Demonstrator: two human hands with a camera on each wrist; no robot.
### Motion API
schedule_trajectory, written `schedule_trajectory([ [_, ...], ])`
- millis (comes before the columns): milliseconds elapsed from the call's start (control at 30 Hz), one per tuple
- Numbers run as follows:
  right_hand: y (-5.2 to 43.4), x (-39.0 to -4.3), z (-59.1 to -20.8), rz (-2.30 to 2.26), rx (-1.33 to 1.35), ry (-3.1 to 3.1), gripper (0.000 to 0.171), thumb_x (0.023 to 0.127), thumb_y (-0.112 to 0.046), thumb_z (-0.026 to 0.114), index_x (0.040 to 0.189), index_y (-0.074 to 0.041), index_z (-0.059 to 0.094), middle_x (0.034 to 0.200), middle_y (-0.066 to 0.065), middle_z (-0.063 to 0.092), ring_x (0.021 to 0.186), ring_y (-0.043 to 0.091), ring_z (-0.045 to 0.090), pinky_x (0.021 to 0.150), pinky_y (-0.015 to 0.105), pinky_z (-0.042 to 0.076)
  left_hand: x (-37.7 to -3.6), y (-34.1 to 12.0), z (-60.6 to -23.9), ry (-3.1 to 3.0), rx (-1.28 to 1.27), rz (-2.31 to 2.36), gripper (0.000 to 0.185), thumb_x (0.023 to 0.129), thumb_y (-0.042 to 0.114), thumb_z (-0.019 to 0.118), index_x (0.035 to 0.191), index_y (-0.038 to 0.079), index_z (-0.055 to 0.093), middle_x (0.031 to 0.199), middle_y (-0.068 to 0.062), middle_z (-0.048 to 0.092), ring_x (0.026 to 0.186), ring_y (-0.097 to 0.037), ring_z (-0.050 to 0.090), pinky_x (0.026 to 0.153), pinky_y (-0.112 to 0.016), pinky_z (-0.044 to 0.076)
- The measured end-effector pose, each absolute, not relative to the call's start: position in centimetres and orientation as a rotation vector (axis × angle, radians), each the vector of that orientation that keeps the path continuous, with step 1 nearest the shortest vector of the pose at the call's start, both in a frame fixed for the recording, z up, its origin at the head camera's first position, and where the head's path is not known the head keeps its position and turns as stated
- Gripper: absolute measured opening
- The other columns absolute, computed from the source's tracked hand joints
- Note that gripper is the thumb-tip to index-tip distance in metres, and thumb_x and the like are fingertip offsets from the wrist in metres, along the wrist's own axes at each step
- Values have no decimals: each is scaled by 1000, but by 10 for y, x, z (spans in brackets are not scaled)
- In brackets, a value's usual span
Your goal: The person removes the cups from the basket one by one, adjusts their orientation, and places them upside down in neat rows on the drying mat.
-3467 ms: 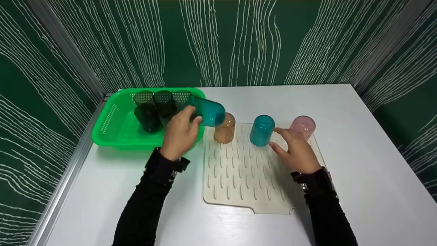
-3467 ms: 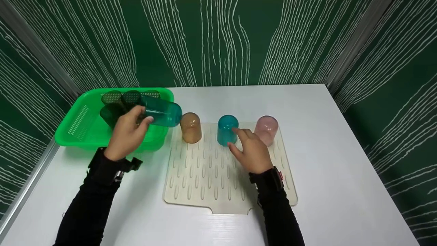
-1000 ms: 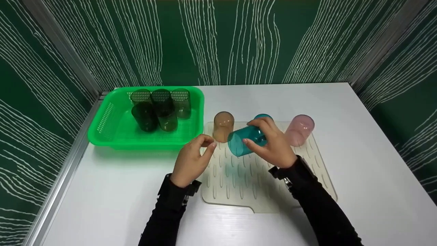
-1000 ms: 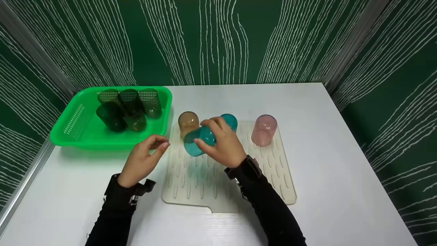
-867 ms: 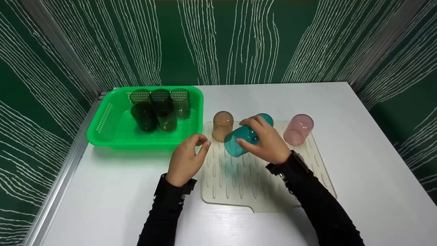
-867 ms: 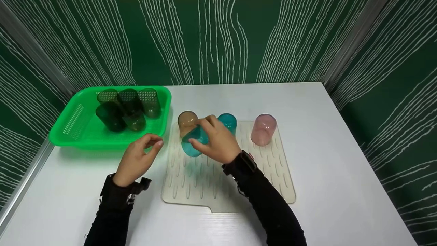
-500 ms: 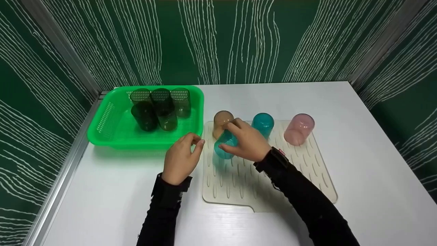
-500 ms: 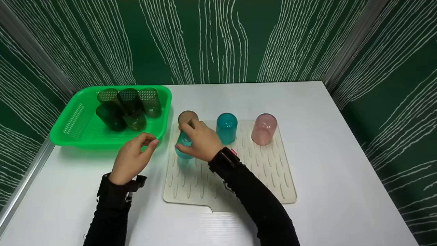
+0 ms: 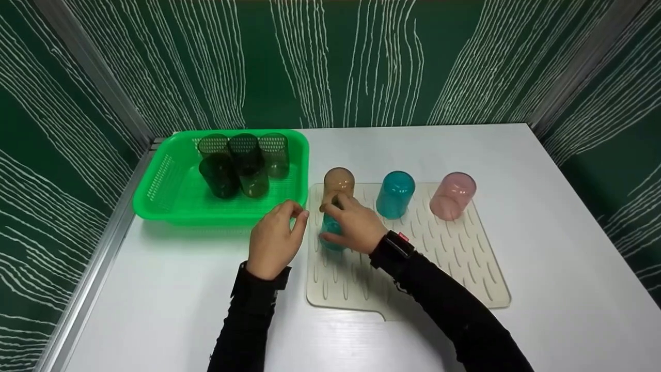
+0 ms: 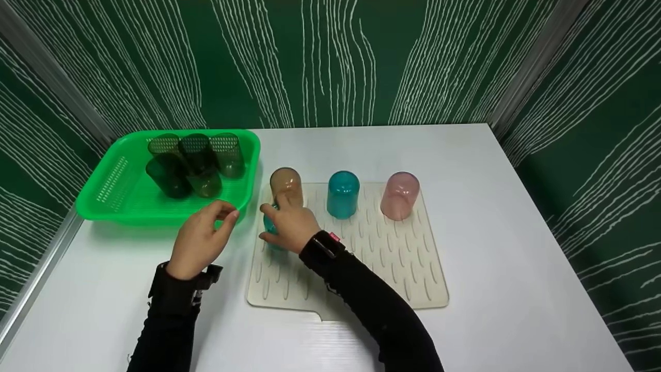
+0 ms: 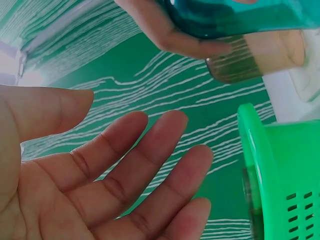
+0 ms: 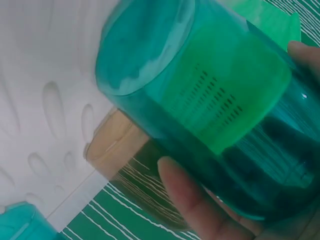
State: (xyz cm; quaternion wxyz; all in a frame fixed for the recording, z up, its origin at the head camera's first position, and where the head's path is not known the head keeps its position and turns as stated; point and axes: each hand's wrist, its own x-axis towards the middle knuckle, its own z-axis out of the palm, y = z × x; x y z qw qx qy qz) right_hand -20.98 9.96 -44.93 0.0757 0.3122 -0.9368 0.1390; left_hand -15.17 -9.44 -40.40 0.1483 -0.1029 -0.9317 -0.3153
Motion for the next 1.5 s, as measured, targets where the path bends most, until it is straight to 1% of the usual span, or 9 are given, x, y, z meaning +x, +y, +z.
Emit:
schedule_trajectory([
  [167,96,-211,-449,388,926,-2842,53,85,-47,74,128,-21,59,124,13,55,100,26,60,72,43,59,-152,-94,-404,-2688,-288,-891,24,100,32,56,105,11,66,100,-8,70,89,-25,68,74,-42,53],
  [467,92,-214,-449,323,938,-2862,53,85,-47,73,127,-18,60,128,15,56,106,29,61,74,46,59,-152,-93,-404,-2694,-297,-911,26,100,32,56,108,9,66,102,-10,70,90,-26,67,75,-43,53],
  [600,94,-214,-448,327,927,-2871,54,84,-46,75,127,-16,60,127,17,56,106,31,61,75,47,59,-152,-92,-404,-2699,-297,-915,26,101,32,55,109,9,66,103,-10,69,91,-27,67,76,-43,53],
  [700,95,-214,-449,315,928,-2851,55,83,-46,75,125,-15,59,125,18,57,104,32,61,71,47,58,-152,-92,-403,-2696,-300,-912,26,101,32,55,108,10,66,103,-10,69,90,-27,67,74,-43,53],
  [867,97,-215,-452,284,922,-2809,55,83,-50,74,124,-17,58,124,16,57,100,30,62,65,45,58,-152,-91,-404,-2683,-318,-895,24,101,32,55,107,11,66,101,-9,69,87,-25,67,70,-42,52],
  [933,97,-215,-452,292,908,-2813,54,83,-51,73,124,-18,59,123,15,58,99,30,63,65,45,58,-152,-91,-404,-2682,-316,-897,24,101,32,55,107,11,66,101,-9,69,88,-25,67,71,-42,52],
  [1067,98,-214,-449,281,897,-2815,53,84,-52,72,124,-20,60,122,13,59,98,29,64,68,45,57,-152,-93,-403,-2676,-298,-922,25,100,33,56,107,11,66,101,-9,69,89,-26,67,73,-42,52],
  [1200,98,-213,-449,246,918,-2778,57,83,-54,71,126,-19,59,121,14,60,99,29,64,73,44,57,-151,-94,-402,-2676,-284,-936,25,100,34,56,107,12,66,100,-9,69,88,-25,66,73,-42,52],
  [1500,98,-212,-450,256,924,-2762,59,83,-53,72,130,-20,59,117,11,61,99,26,62,76,42,57,-150,-96,-401,-2670,-282,-941,27,99,34,57,107,11,67,101,-9,69,90,-26,67,74,-42,53],
])
